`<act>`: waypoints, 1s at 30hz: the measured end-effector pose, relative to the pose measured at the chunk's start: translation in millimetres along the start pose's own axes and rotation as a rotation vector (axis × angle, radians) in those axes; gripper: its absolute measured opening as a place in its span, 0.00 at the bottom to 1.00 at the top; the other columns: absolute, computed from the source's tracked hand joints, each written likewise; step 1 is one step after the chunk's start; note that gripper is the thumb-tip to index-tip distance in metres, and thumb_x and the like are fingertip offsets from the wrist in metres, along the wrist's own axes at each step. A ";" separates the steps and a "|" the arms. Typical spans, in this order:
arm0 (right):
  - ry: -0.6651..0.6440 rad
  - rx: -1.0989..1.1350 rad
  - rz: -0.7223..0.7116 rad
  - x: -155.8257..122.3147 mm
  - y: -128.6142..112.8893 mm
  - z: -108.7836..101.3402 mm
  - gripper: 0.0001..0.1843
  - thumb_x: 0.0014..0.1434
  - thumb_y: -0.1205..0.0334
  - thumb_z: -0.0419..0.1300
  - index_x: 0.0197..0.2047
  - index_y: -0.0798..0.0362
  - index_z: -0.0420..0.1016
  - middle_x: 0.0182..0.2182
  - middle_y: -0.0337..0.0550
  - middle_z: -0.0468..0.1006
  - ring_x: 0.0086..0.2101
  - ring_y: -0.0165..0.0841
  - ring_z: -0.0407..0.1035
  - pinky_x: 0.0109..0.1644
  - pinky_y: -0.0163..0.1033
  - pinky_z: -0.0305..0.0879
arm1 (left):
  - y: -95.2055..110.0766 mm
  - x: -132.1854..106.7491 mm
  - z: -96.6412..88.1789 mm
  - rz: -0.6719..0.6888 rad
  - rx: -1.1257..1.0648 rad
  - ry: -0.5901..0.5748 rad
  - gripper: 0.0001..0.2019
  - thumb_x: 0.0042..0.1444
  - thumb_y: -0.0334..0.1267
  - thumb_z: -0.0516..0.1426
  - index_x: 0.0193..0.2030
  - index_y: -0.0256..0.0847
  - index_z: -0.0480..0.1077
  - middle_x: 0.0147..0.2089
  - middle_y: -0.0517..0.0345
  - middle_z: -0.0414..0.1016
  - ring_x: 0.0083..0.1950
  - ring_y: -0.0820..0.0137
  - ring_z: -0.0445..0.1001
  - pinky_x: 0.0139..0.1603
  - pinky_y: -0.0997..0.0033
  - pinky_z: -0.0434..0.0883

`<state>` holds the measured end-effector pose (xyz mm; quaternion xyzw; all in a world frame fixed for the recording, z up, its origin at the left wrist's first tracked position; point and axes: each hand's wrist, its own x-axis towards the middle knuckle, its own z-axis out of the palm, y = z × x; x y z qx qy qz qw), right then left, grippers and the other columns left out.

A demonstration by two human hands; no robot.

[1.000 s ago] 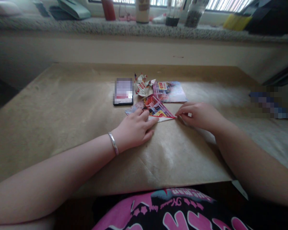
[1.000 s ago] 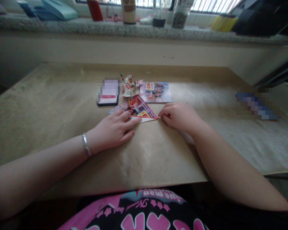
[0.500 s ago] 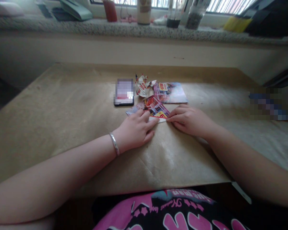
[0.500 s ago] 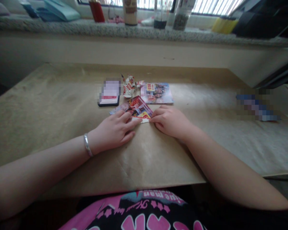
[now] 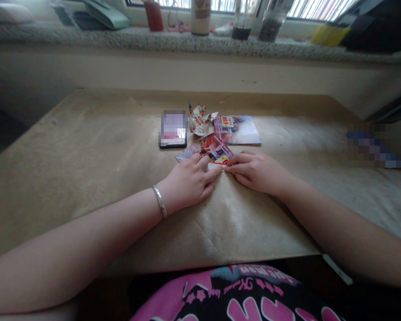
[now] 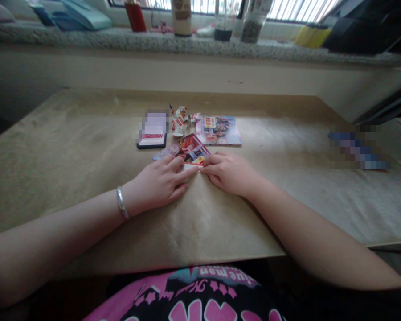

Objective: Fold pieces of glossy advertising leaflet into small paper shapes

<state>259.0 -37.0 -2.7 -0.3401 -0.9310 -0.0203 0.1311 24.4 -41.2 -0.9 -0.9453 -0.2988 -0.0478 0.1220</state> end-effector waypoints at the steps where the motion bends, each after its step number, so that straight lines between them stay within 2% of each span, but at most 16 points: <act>1: -0.001 0.001 -0.001 -0.1 0.2 0.0 0.16 0.62 0.67 0.53 0.47 0.52 0.81 0.43 0.47 0.81 0.42 0.38 0.72 0.49 0.43 0.68 | -0.4 0.1 -0.4 0.015 0.001 -0.005 0.21 0.65 0.45 0.49 0.61 0.40 0.65 0.51 0.44 0.70 0.52 0.56 0.67 0.55 0.58 0.64; 5: 0.004 -0.009 0.008 -1.2 0.5 0.0 0.16 0.62 0.67 0.54 0.46 0.51 0.82 0.42 0.46 0.81 0.41 0.37 0.73 0.47 0.41 0.68 | -4.1 -0.2 -0.8 0.074 0.000 -0.027 0.23 0.66 0.45 0.48 0.64 0.39 0.63 0.50 0.45 0.71 0.51 0.57 0.67 0.54 0.59 0.64; 13: 0.001 -0.028 0.033 -1.1 -2.9 -1.8 0.15 0.63 0.65 0.53 0.44 0.50 0.82 0.41 0.46 0.81 0.40 0.36 0.72 0.43 0.39 0.67 | -12.1 -2.7 -1.3 0.090 -0.054 -0.063 0.24 0.65 0.47 0.49 0.66 0.44 0.60 0.53 0.44 0.69 0.54 0.56 0.66 0.56 0.57 0.66; 24: -0.016 -0.032 0.050 -1.2 -3.7 -1.2 0.15 0.63 0.64 0.53 0.45 0.49 0.81 0.43 0.44 0.81 0.42 0.37 0.71 0.45 0.40 0.66 | -27.8 -6.2 -5.0 0.173 -0.171 -0.034 0.20 0.65 0.41 0.51 0.62 0.46 0.66 0.53 0.46 0.70 0.56 0.60 0.67 0.61 0.56 0.65; 30: -0.008 -0.015 0.059 -0.6 -3.2 -1.4 0.15 0.62 0.65 0.54 0.44 0.49 0.82 0.43 0.42 0.81 0.41 0.36 0.72 0.45 0.40 0.67 | -30.8 -6.8 -15.0 0.154 -0.233 -0.132 0.18 0.64 0.37 0.51 0.58 0.43 0.71 0.57 0.45 0.71 0.58 0.59 0.69 0.61 0.55 0.67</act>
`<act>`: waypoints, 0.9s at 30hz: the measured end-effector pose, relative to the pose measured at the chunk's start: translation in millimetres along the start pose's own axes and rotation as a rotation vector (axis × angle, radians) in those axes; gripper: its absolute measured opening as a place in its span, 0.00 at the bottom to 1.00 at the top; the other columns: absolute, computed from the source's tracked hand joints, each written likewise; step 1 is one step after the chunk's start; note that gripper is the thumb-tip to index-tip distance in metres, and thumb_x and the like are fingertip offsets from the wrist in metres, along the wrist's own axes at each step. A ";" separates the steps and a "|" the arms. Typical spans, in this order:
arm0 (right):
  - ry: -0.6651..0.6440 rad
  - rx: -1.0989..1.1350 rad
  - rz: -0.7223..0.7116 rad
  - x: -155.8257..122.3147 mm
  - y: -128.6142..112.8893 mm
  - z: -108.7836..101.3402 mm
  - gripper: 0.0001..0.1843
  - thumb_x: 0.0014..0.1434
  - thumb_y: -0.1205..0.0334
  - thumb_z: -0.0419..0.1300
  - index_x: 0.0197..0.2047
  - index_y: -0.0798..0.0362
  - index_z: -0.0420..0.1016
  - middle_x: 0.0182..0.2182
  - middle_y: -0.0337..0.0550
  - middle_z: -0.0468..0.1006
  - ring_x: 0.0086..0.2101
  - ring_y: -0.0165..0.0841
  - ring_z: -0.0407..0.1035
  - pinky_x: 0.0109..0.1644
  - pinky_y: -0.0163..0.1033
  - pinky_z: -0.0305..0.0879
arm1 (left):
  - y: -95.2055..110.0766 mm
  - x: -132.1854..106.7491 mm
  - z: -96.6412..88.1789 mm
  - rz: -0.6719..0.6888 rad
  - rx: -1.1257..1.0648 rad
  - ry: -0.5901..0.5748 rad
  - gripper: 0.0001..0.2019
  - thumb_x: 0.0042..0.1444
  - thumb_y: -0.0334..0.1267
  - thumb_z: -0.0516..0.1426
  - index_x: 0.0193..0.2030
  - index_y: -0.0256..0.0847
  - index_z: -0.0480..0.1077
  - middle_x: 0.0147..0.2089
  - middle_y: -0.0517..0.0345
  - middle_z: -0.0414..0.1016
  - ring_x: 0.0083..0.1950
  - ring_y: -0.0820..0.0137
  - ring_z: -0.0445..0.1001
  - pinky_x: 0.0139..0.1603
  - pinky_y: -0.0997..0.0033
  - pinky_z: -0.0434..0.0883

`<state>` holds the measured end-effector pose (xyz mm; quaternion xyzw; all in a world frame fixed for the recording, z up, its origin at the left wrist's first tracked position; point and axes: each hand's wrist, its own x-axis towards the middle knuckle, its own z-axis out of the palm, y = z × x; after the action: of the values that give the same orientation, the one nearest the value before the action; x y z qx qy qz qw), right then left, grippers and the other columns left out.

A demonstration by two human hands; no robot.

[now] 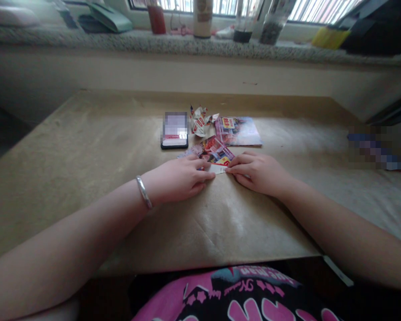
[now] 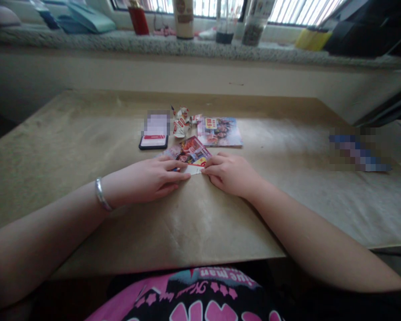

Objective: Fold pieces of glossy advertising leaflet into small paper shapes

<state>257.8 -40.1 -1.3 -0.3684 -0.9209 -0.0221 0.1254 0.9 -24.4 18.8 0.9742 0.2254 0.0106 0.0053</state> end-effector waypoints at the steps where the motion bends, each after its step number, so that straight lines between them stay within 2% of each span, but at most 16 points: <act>1: -0.001 0.002 0.000 0.0 0.2 0.1 0.15 0.62 0.65 0.54 0.44 0.49 0.82 0.43 0.42 0.81 0.41 0.36 0.72 0.45 0.40 0.67 | -0.2 -0.2 -1.2 -0.004 -0.011 0.003 0.17 0.64 0.36 0.51 0.58 0.43 0.71 0.58 0.46 0.71 0.58 0.60 0.69 0.61 0.55 0.67; 6: 0.009 0.015 0.006 -0.6 1.1 1.0 0.15 0.62 0.65 0.54 0.44 0.48 0.82 0.44 0.43 0.81 0.42 0.36 0.72 0.45 0.40 0.67 | -4.0 -3.0 -5.3 -0.003 -0.061 -0.005 0.15 0.62 0.34 0.52 0.52 0.45 0.76 0.58 0.53 0.73 0.56 0.64 0.73 0.60 0.61 0.70; 12: 0.012 0.025 0.001 -0.7 0.8 1.5 0.15 0.62 0.66 0.54 0.44 0.49 0.82 0.44 0.43 0.81 0.41 0.36 0.72 0.45 0.41 0.68 | -11.5 -9.0 -13.1 -0.033 -0.103 -0.079 0.13 0.64 0.39 0.52 0.46 0.48 0.78 0.58 0.61 0.74 0.55 0.68 0.74 0.55 0.70 0.70; 16: 0.010 0.028 0.000 -0.9 1.7 1.9 0.15 0.62 0.65 0.54 0.44 0.49 0.82 0.43 0.43 0.81 0.41 0.37 0.72 0.45 0.41 0.68 | -15.7 -10.6 -19.1 -0.001 -0.109 -0.129 0.14 0.64 0.37 0.51 0.42 0.51 0.80 0.57 0.65 0.75 0.50 0.71 0.76 0.49 0.74 0.70; 27: 0.011 0.037 0.005 -1.2 2.1 2.5 0.15 0.62 0.66 0.54 0.44 0.50 0.82 0.44 0.42 0.81 0.42 0.36 0.72 0.45 0.41 0.67 | -28.9 -16.7 -22.4 -0.012 -0.172 -0.181 0.14 0.63 0.42 0.52 0.37 0.49 0.80 0.53 0.63 0.78 0.55 0.70 0.75 0.54 0.74 0.68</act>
<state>259.6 -39.0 -4.2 -0.3680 -0.9196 -0.0070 0.1374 -27.3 -5.7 40.4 0.9658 0.2279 -0.0580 0.1091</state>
